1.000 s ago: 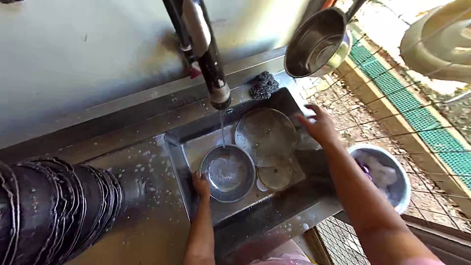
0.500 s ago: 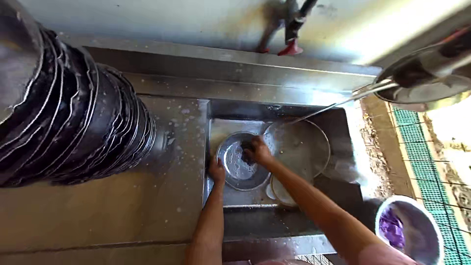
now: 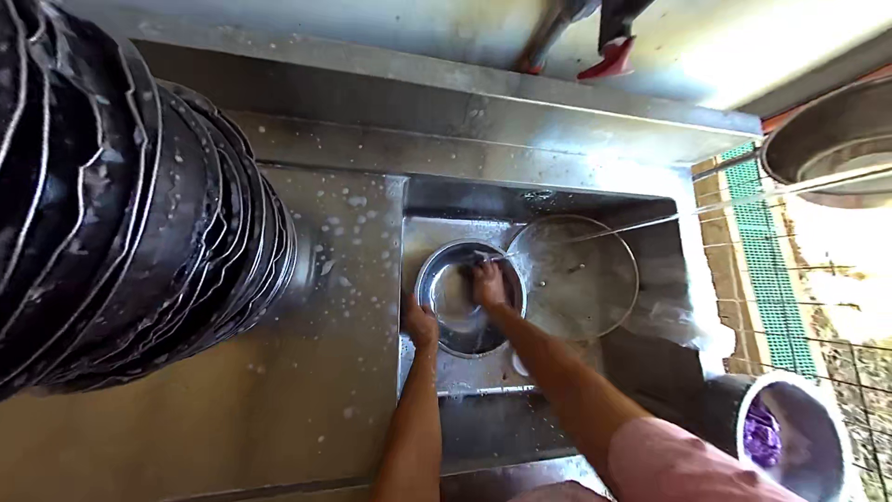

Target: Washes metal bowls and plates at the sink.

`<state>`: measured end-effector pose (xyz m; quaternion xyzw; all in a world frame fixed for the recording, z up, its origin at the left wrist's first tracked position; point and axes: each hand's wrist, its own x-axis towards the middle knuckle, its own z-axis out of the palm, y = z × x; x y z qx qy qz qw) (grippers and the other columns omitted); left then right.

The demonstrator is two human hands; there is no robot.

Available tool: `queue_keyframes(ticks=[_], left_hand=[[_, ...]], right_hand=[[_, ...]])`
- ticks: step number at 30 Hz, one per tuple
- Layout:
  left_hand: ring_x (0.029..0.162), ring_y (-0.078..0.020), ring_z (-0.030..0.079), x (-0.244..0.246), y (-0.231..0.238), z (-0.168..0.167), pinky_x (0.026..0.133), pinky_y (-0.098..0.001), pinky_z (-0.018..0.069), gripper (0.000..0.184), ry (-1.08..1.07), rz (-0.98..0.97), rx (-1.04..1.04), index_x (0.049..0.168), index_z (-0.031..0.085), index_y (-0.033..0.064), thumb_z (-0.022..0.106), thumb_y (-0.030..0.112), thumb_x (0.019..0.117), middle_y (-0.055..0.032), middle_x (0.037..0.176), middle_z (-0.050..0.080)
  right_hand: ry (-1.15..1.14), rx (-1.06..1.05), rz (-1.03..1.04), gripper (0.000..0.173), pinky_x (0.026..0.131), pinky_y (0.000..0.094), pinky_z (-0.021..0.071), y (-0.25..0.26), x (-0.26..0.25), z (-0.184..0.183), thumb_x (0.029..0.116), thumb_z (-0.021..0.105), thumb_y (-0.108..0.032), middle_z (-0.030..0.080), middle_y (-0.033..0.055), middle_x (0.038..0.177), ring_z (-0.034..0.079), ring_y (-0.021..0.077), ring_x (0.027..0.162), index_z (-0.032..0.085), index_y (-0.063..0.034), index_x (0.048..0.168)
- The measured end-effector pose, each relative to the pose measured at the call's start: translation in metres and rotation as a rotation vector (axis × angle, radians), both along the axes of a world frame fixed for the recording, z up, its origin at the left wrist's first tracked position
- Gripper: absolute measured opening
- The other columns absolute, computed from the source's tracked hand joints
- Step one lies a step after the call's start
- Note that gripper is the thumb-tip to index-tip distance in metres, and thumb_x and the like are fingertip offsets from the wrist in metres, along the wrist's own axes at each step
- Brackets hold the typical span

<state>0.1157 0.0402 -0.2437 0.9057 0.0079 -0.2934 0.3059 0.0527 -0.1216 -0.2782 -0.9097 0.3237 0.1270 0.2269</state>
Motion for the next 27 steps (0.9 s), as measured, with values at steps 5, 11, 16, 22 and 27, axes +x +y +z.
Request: queue_keyframes(ticks=[5,11,16,22,27], left_hand=[[0.13,-0.0403,0.057,0.003,0.0,0.004,0.112,-0.0511,0.0426,0.052,0.026,0.037,-0.003,0.148,0.046,-0.0052,0.06,0.007,0.0998,-0.0283,0.139,0.058],[0.126,-0.0416,0.06,0.003,-0.002,-0.004,0.11,-0.0515,0.0433,0.048,-0.037,0.029,-0.018,0.145,0.049,-0.0076,0.058,0.01,0.1019,-0.0304,0.134,0.061],[0.127,-0.0397,0.06,0.008,-0.002,0.002,0.11,-0.0502,0.0439,0.046,0.041,0.002,-0.006,0.146,0.048,-0.0057,0.055,0.014,0.1048,-0.0281,0.135,0.061],[0.127,-0.0422,0.059,0.005,-0.003,0.001,0.111,-0.0513,0.0425,0.049,0.006,0.024,-0.024,0.147,0.044,-0.0088,0.055,0.011,0.104,-0.0312,0.134,0.06],[0.121,-0.0428,0.063,0.006,-0.005,0.003,0.106,-0.0531,0.0466,0.049,0.033,-0.017,0.027,0.149,0.043,-0.0058,0.054,0.015,0.106,-0.0308,0.128,0.064]], right_hand=[[-0.173,0.242,0.357,0.029,0.112,0.0533,0.0435,0.056,-0.022,-0.011,0.0995,0.054,-0.006,0.065,0.0249,0.13,0.058,0.042,0.128,0.071,0.0016,0.123],[-0.202,0.161,0.106,0.03,0.114,0.0535,0.0416,0.027,0.026,-0.022,0.0964,0.056,-0.006,0.062,0.022,0.137,0.055,0.0392,0.133,0.074,-0.0028,0.121],[-0.021,0.337,0.574,0.031,0.111,0.0587,0.0407,0.045,-0.036,0.001,0.0964,0.055,0.002,0.063,0.0207,0.137,0.053,0.0409,0.135,0.072,0.0002,0.123],[-0.126,0.221,0.201,0.031,0.112,0.0589,0.038,0.052,0.039,-0.008,0.0976,0.051,-0.002,0.062,0.0198,0.139,0.051,0.0395,0.137,0.071,0.0015,0.121],[-0.087,0.33,0.34,0.035,0.117,0.049,0.0382,0.062,0.008,0.003,0.0998,0.052,-0.006,0.057,0.0267,0.142,0.05,0.0399,0.138,0.063,0.007,0.13]])
